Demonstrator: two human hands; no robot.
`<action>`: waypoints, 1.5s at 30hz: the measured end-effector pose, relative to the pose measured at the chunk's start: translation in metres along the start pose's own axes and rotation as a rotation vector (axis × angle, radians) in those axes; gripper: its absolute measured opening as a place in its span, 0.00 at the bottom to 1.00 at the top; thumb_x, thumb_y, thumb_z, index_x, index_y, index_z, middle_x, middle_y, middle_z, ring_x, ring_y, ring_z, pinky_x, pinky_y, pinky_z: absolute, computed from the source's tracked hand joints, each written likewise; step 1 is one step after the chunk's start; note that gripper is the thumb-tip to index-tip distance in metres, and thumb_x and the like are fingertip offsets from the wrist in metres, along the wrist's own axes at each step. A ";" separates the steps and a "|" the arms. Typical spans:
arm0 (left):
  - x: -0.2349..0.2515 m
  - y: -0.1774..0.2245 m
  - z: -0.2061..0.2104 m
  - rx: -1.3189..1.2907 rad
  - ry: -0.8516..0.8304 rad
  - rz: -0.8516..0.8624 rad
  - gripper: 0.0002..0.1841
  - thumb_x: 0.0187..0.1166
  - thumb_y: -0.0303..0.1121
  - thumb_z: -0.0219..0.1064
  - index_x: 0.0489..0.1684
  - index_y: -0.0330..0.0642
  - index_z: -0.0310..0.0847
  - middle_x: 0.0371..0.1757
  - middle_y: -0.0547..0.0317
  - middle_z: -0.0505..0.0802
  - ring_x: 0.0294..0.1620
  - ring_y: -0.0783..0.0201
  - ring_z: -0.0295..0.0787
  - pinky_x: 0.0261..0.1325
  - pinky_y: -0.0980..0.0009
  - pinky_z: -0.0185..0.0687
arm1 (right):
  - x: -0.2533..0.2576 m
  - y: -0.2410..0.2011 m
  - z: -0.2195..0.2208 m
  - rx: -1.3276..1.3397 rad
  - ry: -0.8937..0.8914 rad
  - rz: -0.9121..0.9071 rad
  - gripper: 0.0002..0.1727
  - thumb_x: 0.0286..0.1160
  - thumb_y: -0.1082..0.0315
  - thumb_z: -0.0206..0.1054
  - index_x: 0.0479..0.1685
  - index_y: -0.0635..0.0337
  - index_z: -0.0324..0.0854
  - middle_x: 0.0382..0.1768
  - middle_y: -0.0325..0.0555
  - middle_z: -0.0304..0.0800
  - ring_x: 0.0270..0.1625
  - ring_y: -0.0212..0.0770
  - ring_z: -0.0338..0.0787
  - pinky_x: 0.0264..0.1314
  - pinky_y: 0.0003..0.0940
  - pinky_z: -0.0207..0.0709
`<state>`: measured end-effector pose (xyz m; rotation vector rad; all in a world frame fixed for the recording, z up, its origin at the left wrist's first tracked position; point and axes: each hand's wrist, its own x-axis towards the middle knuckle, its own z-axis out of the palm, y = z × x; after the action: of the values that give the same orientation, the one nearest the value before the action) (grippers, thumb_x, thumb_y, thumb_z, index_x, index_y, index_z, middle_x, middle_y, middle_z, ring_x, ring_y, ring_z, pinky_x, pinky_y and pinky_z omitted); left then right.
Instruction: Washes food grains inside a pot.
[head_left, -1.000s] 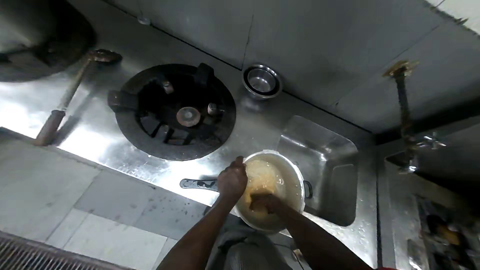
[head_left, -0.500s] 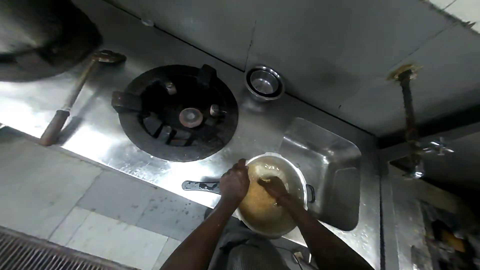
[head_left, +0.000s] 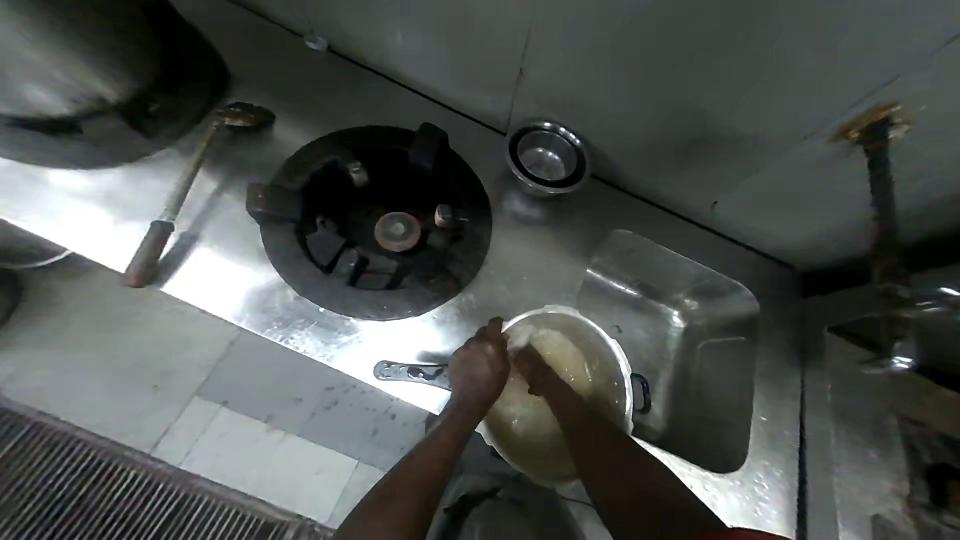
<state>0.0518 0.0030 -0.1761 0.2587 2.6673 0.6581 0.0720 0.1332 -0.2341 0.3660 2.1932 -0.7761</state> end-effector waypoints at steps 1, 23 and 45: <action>0.000 0.000 0.000 0.002 -0.008 -0.001 0.20 0.92 0.43 0.53 0.78 0.52 0.76 0.54 0.45 0.94 0.47 0.42 0.95 0.47 0.43 0.88 | -0.004 -0.003 0.001 -0.007 -0.054 -0.005 0.21 0.90 0.73 0.56 0.78 0.72 0.72 0.78 0.68 0.75 0.81 0.62 0.75 0.85 0.53 0.65; -0.002 0.002 -0.003 0.020 -0.020 -0.017 0.21 0.92 0.43 0.52 0.79 0.53 0.76 0.57 0.46 0.94 0.49 0.42 0.95 0.48 0.43 0.88 | -0.031 0.000 0.001 -0.036 -0.006 -0.003 0.24 0.92 0.52 0.55 0.64 0.65 0.82 0.55 0.64 0.89 0.55 0.59 0.90 0.61 0.58 0.81; -0.004 -0.002 0.004 0.010 0.079 0.027 0.19 0.91 0.41 0.55 0.75 0.50 0.79 0.53 0.46 0.95 0.45 0.44 0.96 0.44 0.45 0.88 | -0.029 0.042 -0.002 -0.340 -0.150 0.193 0.29 0.91 0.47 0.52 0.68 0.64 0.83 0.70 0.63 0.85 0.76 0.62 0.82 0.76 0.67 0.71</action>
<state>0.0575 0.0019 -0.1792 0.2776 2.7478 0.6772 0.1105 0.1667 -0.2290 0.3289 2.0637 -0.3075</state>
